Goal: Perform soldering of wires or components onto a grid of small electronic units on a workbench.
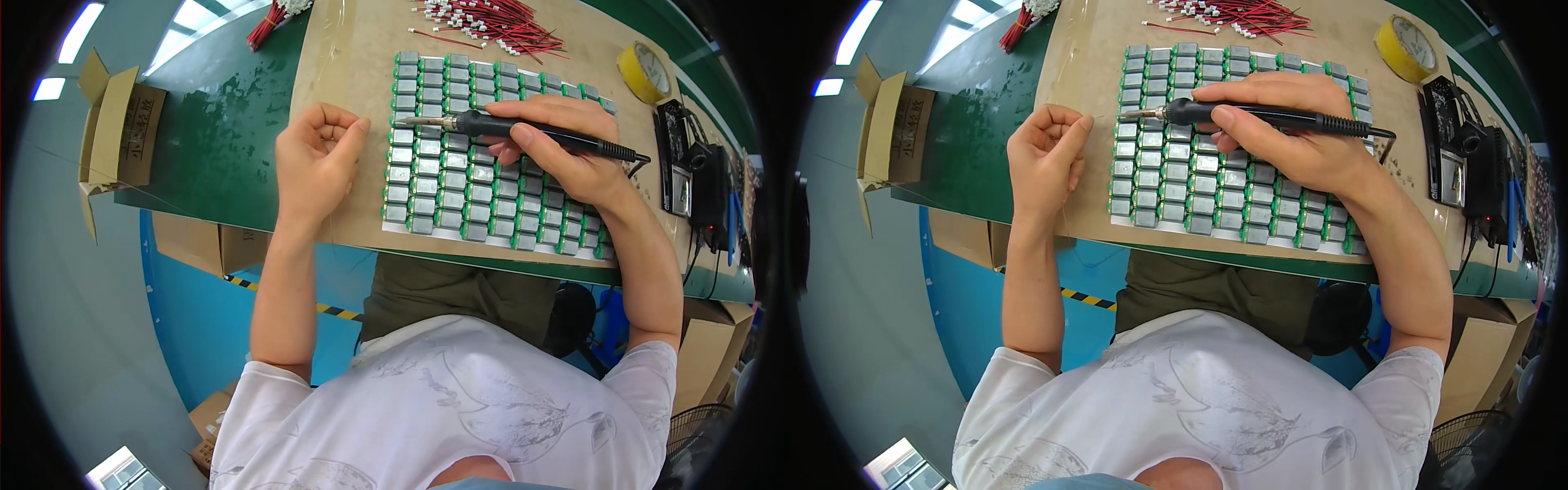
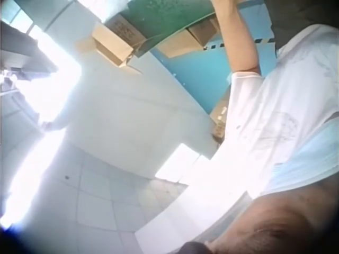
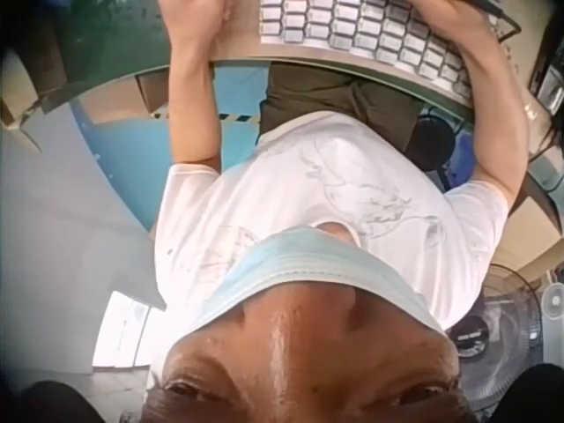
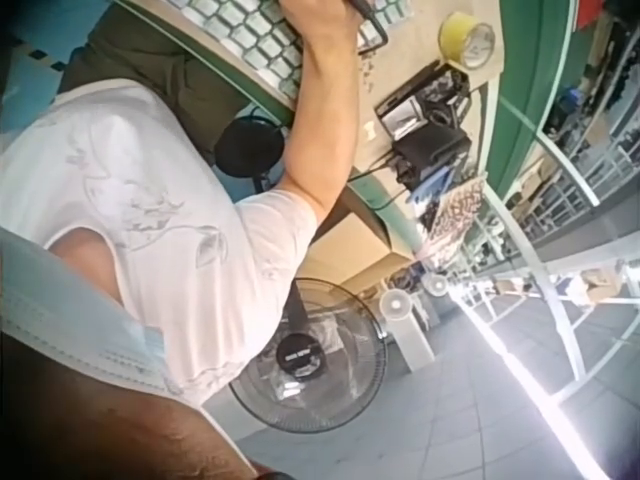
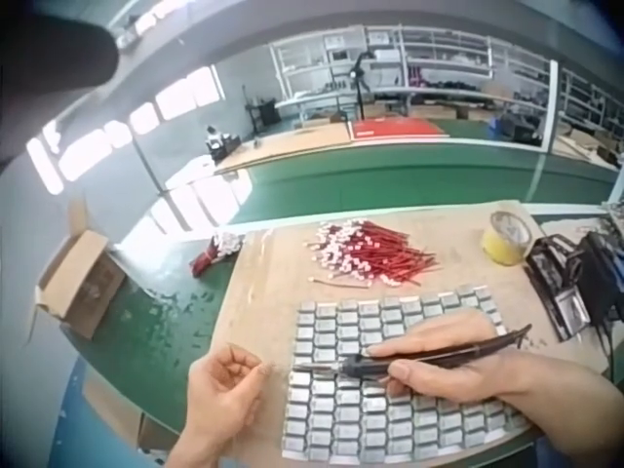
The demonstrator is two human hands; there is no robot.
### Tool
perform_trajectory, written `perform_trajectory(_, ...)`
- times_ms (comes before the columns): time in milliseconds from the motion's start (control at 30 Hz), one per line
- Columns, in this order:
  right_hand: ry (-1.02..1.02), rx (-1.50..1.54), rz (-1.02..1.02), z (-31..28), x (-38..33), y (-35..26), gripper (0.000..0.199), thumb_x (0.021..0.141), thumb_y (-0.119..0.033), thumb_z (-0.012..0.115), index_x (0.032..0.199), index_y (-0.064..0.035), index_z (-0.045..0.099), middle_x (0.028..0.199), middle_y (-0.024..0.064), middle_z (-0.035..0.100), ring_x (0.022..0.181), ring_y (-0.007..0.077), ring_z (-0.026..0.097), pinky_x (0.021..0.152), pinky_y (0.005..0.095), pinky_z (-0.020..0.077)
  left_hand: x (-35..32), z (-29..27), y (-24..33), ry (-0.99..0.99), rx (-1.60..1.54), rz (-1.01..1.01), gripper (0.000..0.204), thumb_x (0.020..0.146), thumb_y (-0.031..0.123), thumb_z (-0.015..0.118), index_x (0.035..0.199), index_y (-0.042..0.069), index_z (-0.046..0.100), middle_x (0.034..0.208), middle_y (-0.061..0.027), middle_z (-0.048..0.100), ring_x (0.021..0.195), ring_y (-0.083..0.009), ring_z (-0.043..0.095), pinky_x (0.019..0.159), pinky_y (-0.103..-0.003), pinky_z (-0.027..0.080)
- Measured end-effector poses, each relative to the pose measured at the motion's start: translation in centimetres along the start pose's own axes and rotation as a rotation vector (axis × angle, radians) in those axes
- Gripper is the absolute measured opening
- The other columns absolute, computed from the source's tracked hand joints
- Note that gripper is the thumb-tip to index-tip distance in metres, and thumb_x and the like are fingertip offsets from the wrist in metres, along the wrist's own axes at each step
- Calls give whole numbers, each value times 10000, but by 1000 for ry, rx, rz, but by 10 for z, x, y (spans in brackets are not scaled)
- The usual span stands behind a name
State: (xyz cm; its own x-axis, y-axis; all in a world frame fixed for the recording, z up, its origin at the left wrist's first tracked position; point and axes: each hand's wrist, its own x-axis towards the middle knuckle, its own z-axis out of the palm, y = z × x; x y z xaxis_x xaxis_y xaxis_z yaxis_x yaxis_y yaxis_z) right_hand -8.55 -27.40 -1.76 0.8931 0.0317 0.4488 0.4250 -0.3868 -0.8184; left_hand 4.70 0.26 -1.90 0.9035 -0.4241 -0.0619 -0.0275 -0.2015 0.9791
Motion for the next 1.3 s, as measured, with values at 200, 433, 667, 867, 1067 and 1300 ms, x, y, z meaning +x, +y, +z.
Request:
perform_trajectory(200,-23,-31,-13,0,2,-1,250,988,-83,717,1209,6,791,838,82,796,740,133,741,671,278,566,0,-6,-9,-54,-21,20,67,956,1,727,948,-54,689,727,-7,658,499,-20,520,417,-222,348)
perform_trajectory(433,-42,-28,-1,0,1,-2,253,984,-76,720,1212,10,790,837,79,792,735,134,734,664,279,563,-2,-4,-6,-57,27,5,74,943,1,733,933,-64,700,730,-19,674,498,-24,547,421,-216,373)
perform_trajectory(667,-58,-14,2,0,2,-2,251,985,-70,720,1213,8,790,852,80,793,732,132,731,660,274,560,-2,-3,-5,-47,60,1,75,938,-2,727,924,-70,701,739,-38,694,489,-35,561,417,-217,384)
perform_trajectory(867,-60,-36,-15,0,3,-3,252,986,-76,723,1216,3,790,849,78,791,734,130,730,664,275,561,-4,-2,0,-46,75,-34,95,939,16,730,931,-73,699,733,-51,693,454,-63,572,380,-231,373)
perform_trajectory(1067,-52,-11,-6,1,3,-3,249,984,-76,724,1211,2,792,852,80,793,737,135,732,667,277,562,-5,-1,2,-42,99,-53,109,941,35,736,933,-68,701,727,-51,690,449,-79,597,341,-242,370)
perform_trajectory(1300,-50,-22,-14,1,3,-3,250,982,-75,724,1210,2,793,851,82,792,734,137,732,662,279,561,-5,0,2,-43,102,-56,119,943,44,745,938,-68,706,730,-50,695,449,-74,593,345,-238,372)
